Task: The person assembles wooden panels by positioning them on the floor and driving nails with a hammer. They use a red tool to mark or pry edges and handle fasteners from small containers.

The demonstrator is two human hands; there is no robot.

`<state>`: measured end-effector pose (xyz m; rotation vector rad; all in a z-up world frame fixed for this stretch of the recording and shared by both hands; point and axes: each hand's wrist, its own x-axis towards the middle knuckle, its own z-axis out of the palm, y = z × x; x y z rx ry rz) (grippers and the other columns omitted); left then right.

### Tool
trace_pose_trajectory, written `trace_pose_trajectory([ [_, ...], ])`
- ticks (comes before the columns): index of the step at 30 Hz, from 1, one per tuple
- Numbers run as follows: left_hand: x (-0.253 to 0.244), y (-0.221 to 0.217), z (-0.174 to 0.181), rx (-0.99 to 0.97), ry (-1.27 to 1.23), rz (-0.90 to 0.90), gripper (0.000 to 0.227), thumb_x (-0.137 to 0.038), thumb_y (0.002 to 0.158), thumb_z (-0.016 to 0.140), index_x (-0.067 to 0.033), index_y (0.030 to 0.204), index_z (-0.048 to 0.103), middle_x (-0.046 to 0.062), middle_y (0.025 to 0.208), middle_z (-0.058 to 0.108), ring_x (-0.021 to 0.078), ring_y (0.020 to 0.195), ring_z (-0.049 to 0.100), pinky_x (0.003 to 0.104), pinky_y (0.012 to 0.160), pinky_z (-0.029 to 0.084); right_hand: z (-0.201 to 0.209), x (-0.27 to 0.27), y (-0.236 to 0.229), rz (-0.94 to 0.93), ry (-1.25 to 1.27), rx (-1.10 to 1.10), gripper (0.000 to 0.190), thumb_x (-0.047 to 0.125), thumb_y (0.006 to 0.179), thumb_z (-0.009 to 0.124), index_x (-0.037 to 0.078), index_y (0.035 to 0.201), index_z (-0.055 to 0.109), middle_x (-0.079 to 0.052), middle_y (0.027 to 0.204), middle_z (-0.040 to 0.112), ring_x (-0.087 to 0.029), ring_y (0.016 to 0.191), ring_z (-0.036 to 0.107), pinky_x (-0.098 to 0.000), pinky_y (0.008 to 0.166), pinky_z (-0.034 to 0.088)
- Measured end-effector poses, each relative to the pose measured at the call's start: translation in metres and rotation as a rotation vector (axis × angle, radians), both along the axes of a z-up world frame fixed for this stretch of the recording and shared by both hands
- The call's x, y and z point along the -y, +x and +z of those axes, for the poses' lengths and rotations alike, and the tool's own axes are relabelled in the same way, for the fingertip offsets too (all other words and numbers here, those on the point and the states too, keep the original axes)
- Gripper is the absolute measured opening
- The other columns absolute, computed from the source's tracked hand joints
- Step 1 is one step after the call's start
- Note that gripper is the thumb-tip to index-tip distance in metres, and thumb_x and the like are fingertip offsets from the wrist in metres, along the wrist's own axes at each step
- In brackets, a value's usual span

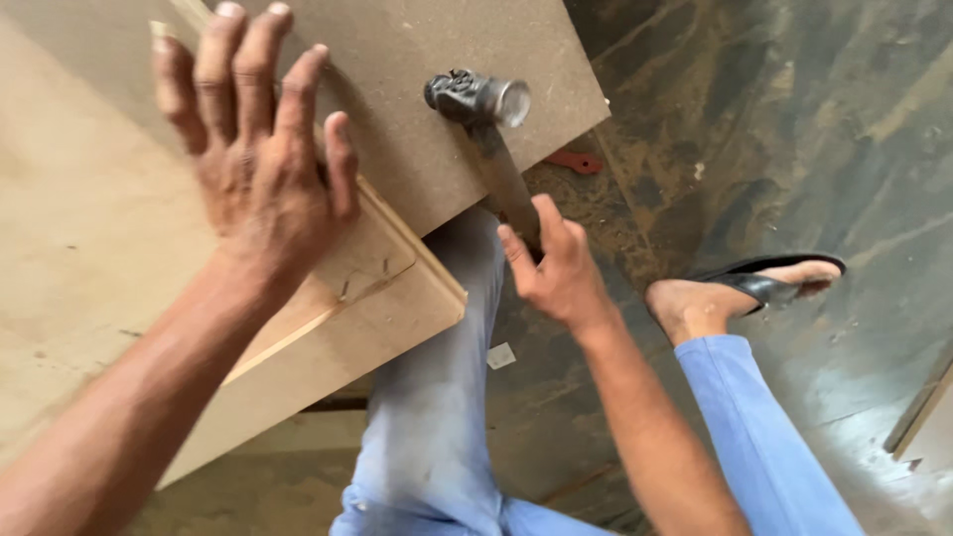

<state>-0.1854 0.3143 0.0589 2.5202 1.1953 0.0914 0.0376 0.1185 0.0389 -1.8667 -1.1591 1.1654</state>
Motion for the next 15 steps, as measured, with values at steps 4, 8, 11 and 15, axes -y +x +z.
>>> trace_pose_trajectory([
  [4,0.001,-0.004,-0.012,0.094,0.089,-0.002,0.039,-0.017,0.108,0.055,0.0031,0.141,0.061,0.018,0.162,0.045,0.0364,0.158,0.028,0.059,0.131,0.009,0.008,-0.004,0.010,-0.012,-0.181,-0.088,0.031,0.025,0.102,0.065,0.002,0.122,0.059,-0.009,0.073,0.064,-0.019,0.061,0.062,-0.0335,0.059,0.051],
  [8,0.011,-0.007,-0.012,0.198,0.172,0.045,0.035,-0.016,0.106,0.056,0.0032,0.134,0.062,0.020,0.156,0.047,0.0394,0.154,0.029,0.056,0.129,0.011,0.020,0.002,0.002,-0.085,-0.226,-0.204,0.034,0.032,0.102,0.063,0.003,0.119,0.059,-0.002,0.079,0.066,-0.010,0.063,0.062,-0.0283,0.059,0.052],
  [11,0.012,-0.008,-0.015,0.231,0.187,0.068,0.037,-0.019,0.106,0.058,0.0036,0.135,0.063,0.021,0.154,0.046,0.0396,0.151,0.030,0.056,0.129,0.012,0.029,0.007,-0.014,-0.193,-0.177,-0.044,0.034,0.033,0.102,0.067,0.001,0.115,0.062,-0.004,0.081,0.067,-0.011,0.063,0.062,-0.0280,0.059,0.052],
  [15,0.013,-0.008,-0.006,0.314,0.348,0.037,0.039,-0.016,0.100,0.059,0.0035,0.132,0.064,0.025,0.141,0.058,0.0408,0.138,0.043,0.054,0.122,0.018,0.033,0.018,-0.032,-0.313,-0.069,0.204,0.034,0.025,0.098,0.074,0.000,0.117,0.061,-0.010,0.081,0.069,-0.015,0.067,0.067,-0.0307,0.064,0.053],
])
